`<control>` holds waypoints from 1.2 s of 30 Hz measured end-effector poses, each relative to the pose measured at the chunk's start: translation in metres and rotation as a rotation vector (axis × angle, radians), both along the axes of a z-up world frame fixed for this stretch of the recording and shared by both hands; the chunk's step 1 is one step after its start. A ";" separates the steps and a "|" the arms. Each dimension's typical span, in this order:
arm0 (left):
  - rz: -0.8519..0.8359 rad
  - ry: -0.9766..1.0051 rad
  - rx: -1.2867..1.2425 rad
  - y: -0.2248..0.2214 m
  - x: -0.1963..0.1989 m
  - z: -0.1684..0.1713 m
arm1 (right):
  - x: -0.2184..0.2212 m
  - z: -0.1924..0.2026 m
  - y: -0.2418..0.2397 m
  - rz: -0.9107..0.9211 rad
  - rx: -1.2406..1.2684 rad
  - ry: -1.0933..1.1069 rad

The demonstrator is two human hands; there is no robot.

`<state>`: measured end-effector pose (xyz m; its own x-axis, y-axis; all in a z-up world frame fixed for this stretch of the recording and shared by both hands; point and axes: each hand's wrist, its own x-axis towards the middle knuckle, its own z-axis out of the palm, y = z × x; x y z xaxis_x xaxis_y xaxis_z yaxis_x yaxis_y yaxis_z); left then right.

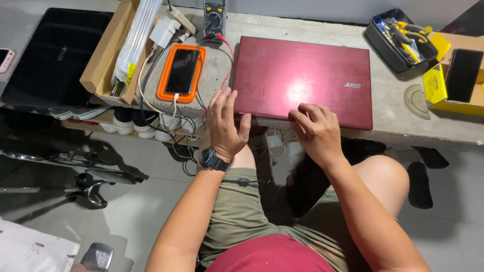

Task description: Diagnosing electronic devices using a laptop and a digital multimeter at a repair bench.

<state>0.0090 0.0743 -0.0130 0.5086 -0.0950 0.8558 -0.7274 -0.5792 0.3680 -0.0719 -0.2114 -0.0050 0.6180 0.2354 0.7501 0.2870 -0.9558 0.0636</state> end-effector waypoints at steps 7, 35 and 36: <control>-0.009 0.030 0.043 -0.002 0.006 -0.016 | -0.005 -0.004 0.000 0.005 0.047 0.019; -0.208 0.123 0.954 -0.148 -0.040 0.022 | -0.015 -0.015 -0.093 -0.411 0.360 0.223; -0.258 0.058 0.964 -0.157 -0.044 0.018 | -0.017 -0.011 -0.086 -0.399 0.304 0.170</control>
<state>-0.0354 -0.0827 0.0048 0.4133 -0.8491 0.3290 -0.8687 -0.4760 -0.1371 -0.0884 -0.2972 -0.0165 0.7341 -0.2552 0.6292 -0.1204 -0.9609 -0.2493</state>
